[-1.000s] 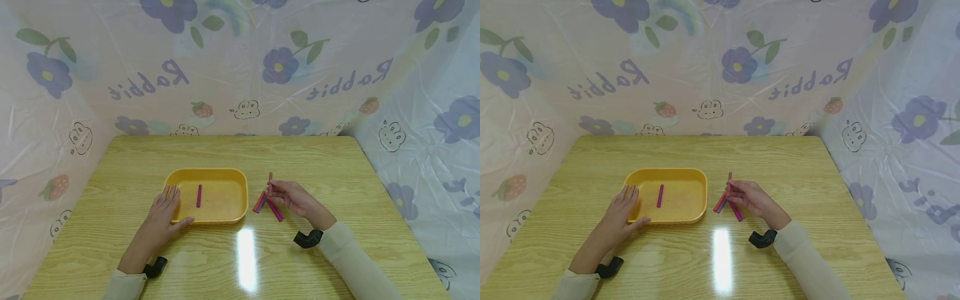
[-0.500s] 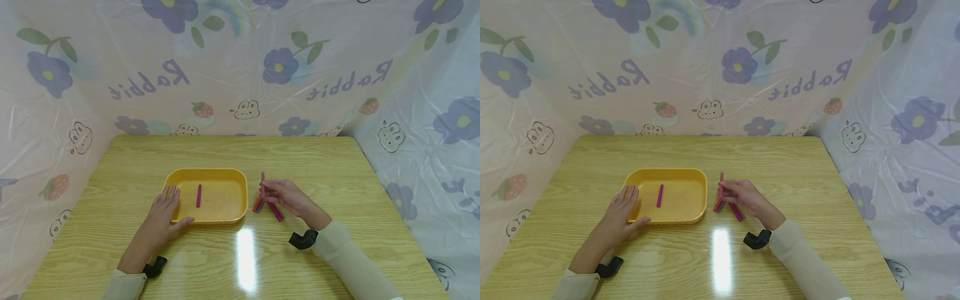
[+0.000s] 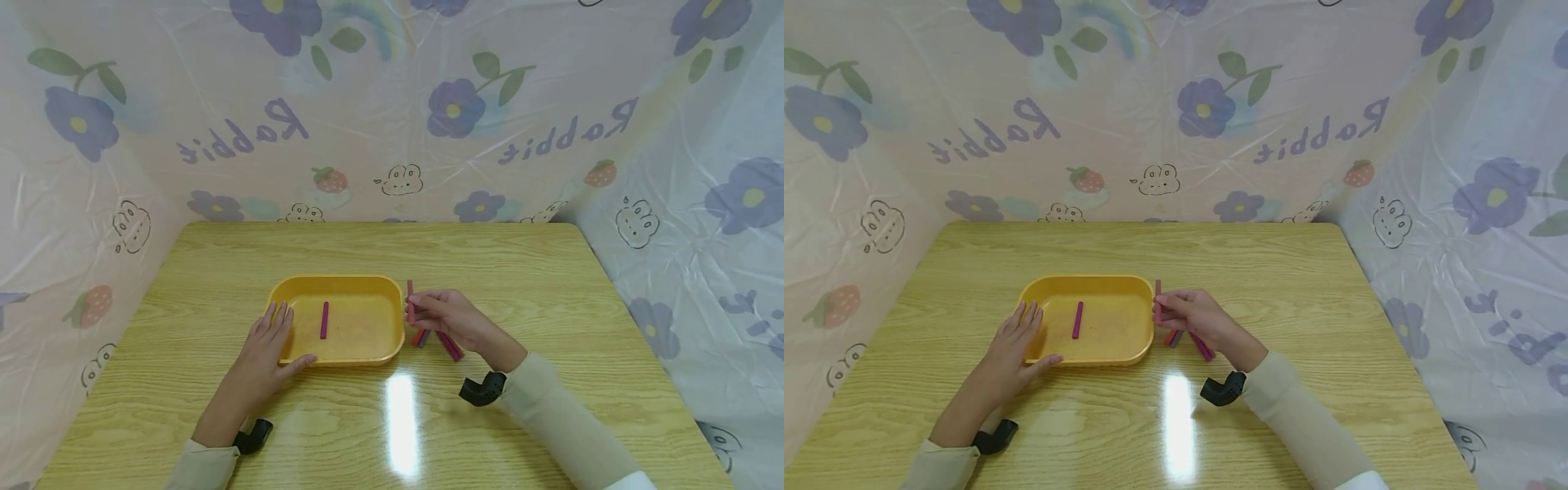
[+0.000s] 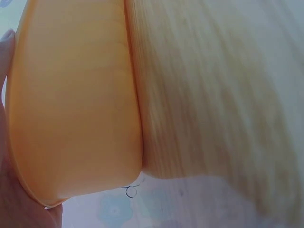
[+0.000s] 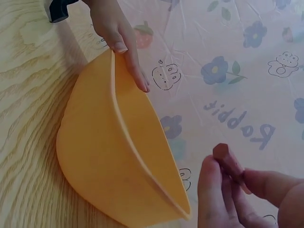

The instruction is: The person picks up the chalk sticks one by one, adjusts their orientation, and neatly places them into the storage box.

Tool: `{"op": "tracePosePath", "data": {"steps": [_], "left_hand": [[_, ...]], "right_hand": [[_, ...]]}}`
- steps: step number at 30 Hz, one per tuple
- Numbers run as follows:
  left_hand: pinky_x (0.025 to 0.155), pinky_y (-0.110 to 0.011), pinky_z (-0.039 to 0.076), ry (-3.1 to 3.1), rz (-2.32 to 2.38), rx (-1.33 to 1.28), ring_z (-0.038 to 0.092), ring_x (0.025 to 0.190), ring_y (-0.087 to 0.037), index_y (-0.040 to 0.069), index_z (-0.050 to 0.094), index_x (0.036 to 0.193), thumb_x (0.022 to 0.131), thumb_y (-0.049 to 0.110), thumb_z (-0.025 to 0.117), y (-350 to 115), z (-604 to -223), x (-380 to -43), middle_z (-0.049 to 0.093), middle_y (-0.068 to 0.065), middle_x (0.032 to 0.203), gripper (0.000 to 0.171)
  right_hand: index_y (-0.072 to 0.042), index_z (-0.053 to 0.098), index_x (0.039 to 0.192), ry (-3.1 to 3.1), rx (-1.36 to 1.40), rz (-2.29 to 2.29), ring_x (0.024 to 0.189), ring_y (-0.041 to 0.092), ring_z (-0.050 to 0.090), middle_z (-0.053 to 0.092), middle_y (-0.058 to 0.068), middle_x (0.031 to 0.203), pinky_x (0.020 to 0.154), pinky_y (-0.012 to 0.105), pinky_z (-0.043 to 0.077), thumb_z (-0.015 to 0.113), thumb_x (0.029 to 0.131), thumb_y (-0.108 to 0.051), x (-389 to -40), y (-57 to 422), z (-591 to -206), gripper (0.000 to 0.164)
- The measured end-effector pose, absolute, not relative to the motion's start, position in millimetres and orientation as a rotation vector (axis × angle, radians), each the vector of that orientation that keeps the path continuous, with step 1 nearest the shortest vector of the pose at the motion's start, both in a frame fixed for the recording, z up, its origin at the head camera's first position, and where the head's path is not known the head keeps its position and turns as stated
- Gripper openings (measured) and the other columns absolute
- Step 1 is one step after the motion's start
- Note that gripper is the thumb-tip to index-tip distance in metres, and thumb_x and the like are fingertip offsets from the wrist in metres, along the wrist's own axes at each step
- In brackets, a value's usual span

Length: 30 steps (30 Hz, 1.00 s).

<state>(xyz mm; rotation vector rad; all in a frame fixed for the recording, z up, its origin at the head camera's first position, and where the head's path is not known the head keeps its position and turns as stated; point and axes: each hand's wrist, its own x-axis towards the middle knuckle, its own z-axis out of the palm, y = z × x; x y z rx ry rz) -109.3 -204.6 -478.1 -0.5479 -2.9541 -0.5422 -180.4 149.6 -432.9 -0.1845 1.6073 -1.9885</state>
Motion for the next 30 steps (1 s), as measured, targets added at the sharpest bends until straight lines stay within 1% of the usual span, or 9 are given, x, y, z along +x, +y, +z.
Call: {"op": "tracePosePath", "data": {"steps": [3,5,9,11,13,17,22,28,30], "left_hand": [[0.110,-0.052,0.010,-2.954,-0.542,-0.546,-0.002,0.141,-0.027,-0.001,0.015,0.147,0.085,0.063,0.049,-204.5,-477.8,-108.7,0.011,-0.017,0.153,0.095],[0.109,-0.052,0.010,-2.951,-0.543,-0.548,-0.001,0.141,-0.028,-0.002,0.015,0.147,0.085,0.062,0.050,-204.4,-477.2,-108.5,0.011,-0.018,0.153,0.095],[0.109,-0.053,0.012,-2.945,-0.539,-0.547,0.000,0.141,-0.029,-0.002,0.016,0.147,0.085,0.062,0.050,-204.3,-476.5,-108.1,0.012,-0.018,0.153,0.095],[0.109,-0.053,0.012,-2.948,-0.538,-0.546,0.000,0.141,-0.028,-0.002,0.016,0.147,0.085,0.063,0.050,-204.4,-476.5,-107.9,0.011,-0.017,0.153,0.096],[0.109,-0.053,0.012,-2.950,-0.539,-0.547,-0.001,0.141,-0.028,-0.002,0.016,0.147,0.085,0.063,0.049,-204.4,-476.7,-107.9,0.011,-0.017,0.153,0.096],[0.109,-0.053,0.011,-2.951,-0.540,-0.546,-0.001,0.141,-0.028,-0.001,0.015,0.147,0.085,0.063,0.050,-204.0,-477.5,-108.2,0.011,-0.017,0.153,0.095],[0.109,-0.053,0.011,-2.956,-0.538,-0.538,-0.002,0.141,-0.027,-0.001,0.016,0.147,0.085,0.063,0.050,-203.9,-478.5,-108.8,0.011,-0.016,0.153,0.096],[0.110,-0.052,0.009,-2.964,-0.545,-0.546,-0.003,0.141,-0.027,-0.002,0.015,0.147,0.085,0.063,0.049,-204.1,-477.7,-108.6,0.010,-0.017,0.154,0.096],[0.110,-0.052,0.009,-2.963,-0.542,-0.543,-0.003,0.141,-0.027,-0.002,0.015,0.147,0.086,0.063,0.049,-204.2,-477.7,-108.5,0.010,-0.017,0.154,0.095]], "right_hand": [[0.020,0.048,0.119,1.607,-0.192,-1.981,0.089,0.023,0.065,0.064,0.019,0.099,0.085,0.039,0.048,0.055,0.095,-0.015,-180.2,144.3,-432.5,0.044],[0.018,0.051,0.117,1.610,-0.189,-1.978,0.089,0.023,0.066,0.063,0.022,0.101,0.084,0.038,0.049,0.056,0.094,-0.016,-180.4,140.6,-432.8,0.041],[0.010,0.059,0.108,1.611,-0.205,-1.976,0.087,0.021,0.066,0.065,0.018,0.098,0.081,0.035,0.051,0.055,0.095,-0.014,-180.3,131.9,-433.1,0.029],[0.009,0.060,0.105,1.607,-0.209,-1.977,0.086,0.020,0.066,0.065,0.017,0.096,0.081,0.035,0.052,0.054,0.095,-0.012,-179.9,127.8,-433.1,0.025],[0.009,0.060,0.104,1.613,-0.207,-1.969,0.086,0.020,0.066,0.065,0.018,0.096,0.080,0.034,0.052,0.053,0.095,-0.012,-179.6,124.1,-433.3,0.024],[0.011,0.059,0.105,1.652,-0.193,-1.933,0.085,0.020,0.067,0.064,0.022,0.098,0.078,0.034,0.052,0.056,0.094,-0.014,-180.3,118.4,-435.1,0.028],[0.015,0.057,0.108,1.691,-0.193,-1.883,0.085,0.022,0.067,0.065,0.017,0.094,0.078,0.034,0.052,0.057,0.093,-0.018,-182.5,112.2,-438.0,0.036],[0.016,0.054,0.116,1.713,-0.168,-1.847,0.089,0.023,0.066,0.062,0.026,0.105,0.082,0.037,0.051,0.055,0.094,-0.014,-184.1,103.6,-438.5,0.037],[0.016,0.054,0.116,1.718,-0.166,-1.841,0.088,0.023,0.067,0.062,0.026,0.104,0.083,0.039,0.050,0.055,0.094,-0.014,-185.2,99.7,-438.6,0.038]]}}
